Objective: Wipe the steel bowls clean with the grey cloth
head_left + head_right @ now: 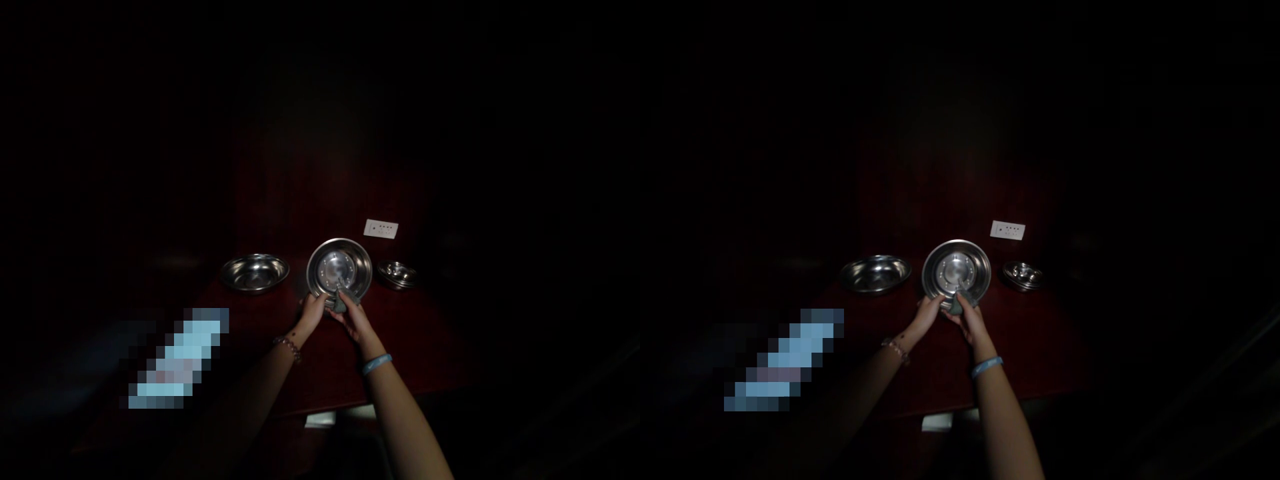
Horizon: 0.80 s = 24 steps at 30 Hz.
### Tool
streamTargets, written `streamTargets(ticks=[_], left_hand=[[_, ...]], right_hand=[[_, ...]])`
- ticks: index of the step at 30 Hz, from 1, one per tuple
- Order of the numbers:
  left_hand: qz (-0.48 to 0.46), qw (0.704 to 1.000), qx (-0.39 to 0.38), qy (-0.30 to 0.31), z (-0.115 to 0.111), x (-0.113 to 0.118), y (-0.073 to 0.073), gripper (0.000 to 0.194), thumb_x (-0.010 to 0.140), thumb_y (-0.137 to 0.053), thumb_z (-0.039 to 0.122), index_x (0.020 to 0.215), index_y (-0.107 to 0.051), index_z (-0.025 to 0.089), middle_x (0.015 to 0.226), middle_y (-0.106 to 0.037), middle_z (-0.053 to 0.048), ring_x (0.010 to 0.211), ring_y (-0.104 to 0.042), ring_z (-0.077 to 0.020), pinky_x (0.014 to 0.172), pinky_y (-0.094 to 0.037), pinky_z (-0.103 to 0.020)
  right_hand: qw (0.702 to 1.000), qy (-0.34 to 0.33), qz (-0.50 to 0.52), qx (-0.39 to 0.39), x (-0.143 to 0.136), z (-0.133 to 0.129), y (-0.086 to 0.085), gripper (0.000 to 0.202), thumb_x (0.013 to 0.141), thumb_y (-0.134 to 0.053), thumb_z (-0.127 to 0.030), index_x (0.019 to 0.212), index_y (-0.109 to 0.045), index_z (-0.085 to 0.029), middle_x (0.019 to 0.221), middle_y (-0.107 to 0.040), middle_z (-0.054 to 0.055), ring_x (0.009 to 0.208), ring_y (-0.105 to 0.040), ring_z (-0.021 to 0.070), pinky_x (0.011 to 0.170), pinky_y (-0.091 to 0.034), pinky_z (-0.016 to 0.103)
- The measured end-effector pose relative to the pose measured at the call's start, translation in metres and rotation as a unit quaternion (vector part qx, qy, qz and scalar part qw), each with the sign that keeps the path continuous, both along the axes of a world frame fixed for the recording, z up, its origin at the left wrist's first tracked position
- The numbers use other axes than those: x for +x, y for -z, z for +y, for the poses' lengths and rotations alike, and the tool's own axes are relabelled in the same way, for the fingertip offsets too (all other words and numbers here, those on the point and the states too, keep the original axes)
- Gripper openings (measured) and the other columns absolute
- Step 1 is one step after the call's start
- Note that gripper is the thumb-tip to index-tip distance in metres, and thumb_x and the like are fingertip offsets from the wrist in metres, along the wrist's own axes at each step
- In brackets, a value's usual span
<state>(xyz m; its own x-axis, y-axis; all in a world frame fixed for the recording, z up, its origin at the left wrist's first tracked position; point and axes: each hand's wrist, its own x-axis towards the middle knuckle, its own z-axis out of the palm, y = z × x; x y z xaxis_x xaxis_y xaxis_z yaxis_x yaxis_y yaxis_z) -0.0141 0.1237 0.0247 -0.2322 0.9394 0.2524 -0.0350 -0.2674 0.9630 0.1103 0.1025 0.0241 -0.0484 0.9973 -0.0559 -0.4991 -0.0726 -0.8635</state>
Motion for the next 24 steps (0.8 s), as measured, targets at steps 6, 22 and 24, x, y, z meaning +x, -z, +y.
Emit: streamTargets(ticks=[6, 22, 24], left_hand=[[0.004, 0.999, -0.021, -0.045, 0.007, -0.008, -0.002, 0.014, 0.068, -0.064, 0.021, 0.078, -0.072, 0.019, 0.087, -0.078, -0.006, 0.104, -0.067, -0.0280, 0.102, -0.044, -0.041], [-0.075, 0.993, 0.025, 0.086, 0.003, 0.005, 0.009, 0.040, 0.073, -0.070, 0.035, 0.107, -0.067, 0.015, 0.120, -0.071, -0.012, 0.117, -0.062, -0.0252, 0.107, -0.042, -0.039], [-0.071, 0.992, 0.024, 0.100, 0.001, 0.007, 0.008, 0.040, 0.072, -0.072, 0.035, 0.106, -0.068, 0.016, 0.120, -0.071, -0.012, 0.118, -0.062, -0.0255, 0.107, -0.042, -0.039]], right_hand=[[0.998, 0.056, -0.009, 0.013, 0.000, 0.000, -0.002, 0.039, 0.074, -0.077, -0.037, 0.107, -0.066, -0.020, 0.098, -0.076, 0.004, 0.091, -0.072, 0.0220, 0.077, -0.063, 0.038], [0.991, 0.131, 0.035, 0.020, 0.002, 0.000, 0.002, 0.041, 0.072, -0.077, -0.039, 0.107, -0.067, -0.020, 0.099, -0.075, 0.005, 0.090, -0.072, 0.0206, 0.070, -0.062, 0.032], [0.993, 0.116, 0.030, 0.021, 0.001, -0.002, 0.000, 0.040, 0.072, -0.077, -0.039, 0.106, -0.067, -0.020, 0.099, -0.075, 0.004, 0.090, -0.072, 0.0199, 0.072, -0.062, 0.032]])
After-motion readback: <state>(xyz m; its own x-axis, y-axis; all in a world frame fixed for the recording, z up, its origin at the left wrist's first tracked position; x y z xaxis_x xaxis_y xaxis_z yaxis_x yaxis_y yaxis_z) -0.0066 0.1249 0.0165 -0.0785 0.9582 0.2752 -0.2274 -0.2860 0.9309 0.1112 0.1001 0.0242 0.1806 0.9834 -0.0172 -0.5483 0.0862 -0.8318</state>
